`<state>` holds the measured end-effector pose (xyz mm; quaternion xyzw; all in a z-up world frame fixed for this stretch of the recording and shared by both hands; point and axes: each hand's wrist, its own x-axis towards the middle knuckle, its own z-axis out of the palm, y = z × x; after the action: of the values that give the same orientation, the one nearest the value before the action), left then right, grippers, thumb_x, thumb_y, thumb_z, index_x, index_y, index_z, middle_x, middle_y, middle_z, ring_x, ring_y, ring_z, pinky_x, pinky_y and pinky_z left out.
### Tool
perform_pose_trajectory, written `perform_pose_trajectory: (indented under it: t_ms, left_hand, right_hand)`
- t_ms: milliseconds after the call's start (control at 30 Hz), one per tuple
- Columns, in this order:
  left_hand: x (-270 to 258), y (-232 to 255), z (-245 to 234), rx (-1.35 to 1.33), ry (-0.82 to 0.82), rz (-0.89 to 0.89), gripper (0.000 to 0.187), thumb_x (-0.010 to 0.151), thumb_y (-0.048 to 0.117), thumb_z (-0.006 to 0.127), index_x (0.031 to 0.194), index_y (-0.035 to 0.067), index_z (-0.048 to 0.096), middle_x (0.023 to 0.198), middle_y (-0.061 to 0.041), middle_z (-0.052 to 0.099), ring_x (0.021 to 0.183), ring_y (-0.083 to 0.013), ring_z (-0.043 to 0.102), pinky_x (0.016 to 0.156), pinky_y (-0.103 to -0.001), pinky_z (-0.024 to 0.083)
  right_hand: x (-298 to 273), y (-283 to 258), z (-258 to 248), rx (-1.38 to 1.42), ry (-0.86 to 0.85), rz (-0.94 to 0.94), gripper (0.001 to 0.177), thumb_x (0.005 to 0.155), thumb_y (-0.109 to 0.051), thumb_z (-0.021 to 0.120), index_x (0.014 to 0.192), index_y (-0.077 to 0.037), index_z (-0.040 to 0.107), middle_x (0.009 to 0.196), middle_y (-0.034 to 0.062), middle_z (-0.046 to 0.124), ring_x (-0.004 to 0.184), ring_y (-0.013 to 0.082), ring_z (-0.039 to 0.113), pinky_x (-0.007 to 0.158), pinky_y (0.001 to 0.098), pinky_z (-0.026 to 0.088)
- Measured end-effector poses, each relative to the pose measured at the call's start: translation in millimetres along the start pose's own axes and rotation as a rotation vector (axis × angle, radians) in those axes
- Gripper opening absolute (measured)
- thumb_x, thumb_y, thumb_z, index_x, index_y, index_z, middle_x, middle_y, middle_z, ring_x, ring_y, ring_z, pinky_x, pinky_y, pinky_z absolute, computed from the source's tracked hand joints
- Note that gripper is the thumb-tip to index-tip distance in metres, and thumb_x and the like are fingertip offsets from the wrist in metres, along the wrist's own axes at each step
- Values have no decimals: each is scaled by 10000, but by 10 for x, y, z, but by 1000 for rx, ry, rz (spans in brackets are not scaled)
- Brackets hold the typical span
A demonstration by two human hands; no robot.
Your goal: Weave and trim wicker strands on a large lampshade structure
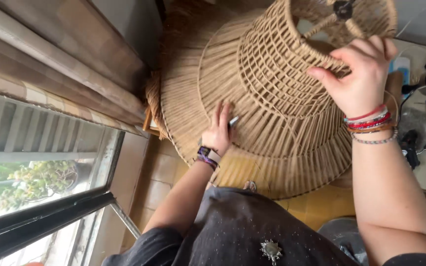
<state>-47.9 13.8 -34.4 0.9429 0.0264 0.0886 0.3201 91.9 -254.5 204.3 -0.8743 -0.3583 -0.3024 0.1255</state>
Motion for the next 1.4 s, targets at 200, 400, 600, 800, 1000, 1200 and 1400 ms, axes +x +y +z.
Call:
perform_pose_trajectory:
  t_ms: [200,400,600,800,1000,1200,1400]
  left_hand:
    - [757,-237,-584,-67,-190,-75,755,998,223,551,1618,311,129,1738,-45,146,850,-375,750,488,-451,603]
    - [1039,-672,-427,29,-273,42,727,1001,217,513,1617,355,153,1730,0,181,872,-389,729,546,-509,584]
    - [785,-551,-416,-159,-203,-12,710,924,159,534,1576,313,299,1674,-25,324,803,-359,749,529,-484,592]
    - [172,-399,-167,-258,83,-40,308,920,242,640,1228,245,621,1111,-31,625,889,-393,714,716,-490,615]
    - [-223,790,-740,-719,80,378,292,963,222,565,1194,94,692,1179,-154,690,1073,-402,704,895,-477,575]
    - [-363,1467,-872,-556,9,496,304,947,305,638,1241,273,709,1329,73,685,1137,-159,720,909,-305,598]
    - [-550,1888,-806,-461,-134,531,398,1010,313,605,1345,100,634,823,-117,739,705,-298,744,672,-424,629]
  right_hand:
    - [380,-438,67,-195,86,36,540,1003,-578,995,934,-91,774,912,43,620,937,291,519,966,420,337]
    - [315,-526,565,-271,183,236,751,1102,-761,422,911,-105,732,918,35,683,1009,280,598,1050,458,354]
    - [122,-758,377,-121,312,222,503,1015,-557,672,1102,-61,656,1167,148,570,1148,334,525,1005,514,441]
    - [-1039,-1530,805,485,-144,541,424,935,-182,749,1247,28,554,1127,210,641,1077,391,660,891,464,569]
    - [-1601,-1180,130,837,-375,1055,230,1036,-227,608,1125,-45,718,953,167,748,850,267,726,630,375,618]
    - [-2439,-166,-1165,73,-243,903,170,1263,-324,728,1169,-186,758,985,20,720,949,249,687,881,347,525]
    - [-1778,-996,-776,23,-483,529,148,816,-307,777,962,-323,756,876,-102,747,811,191,736,735,355,607]
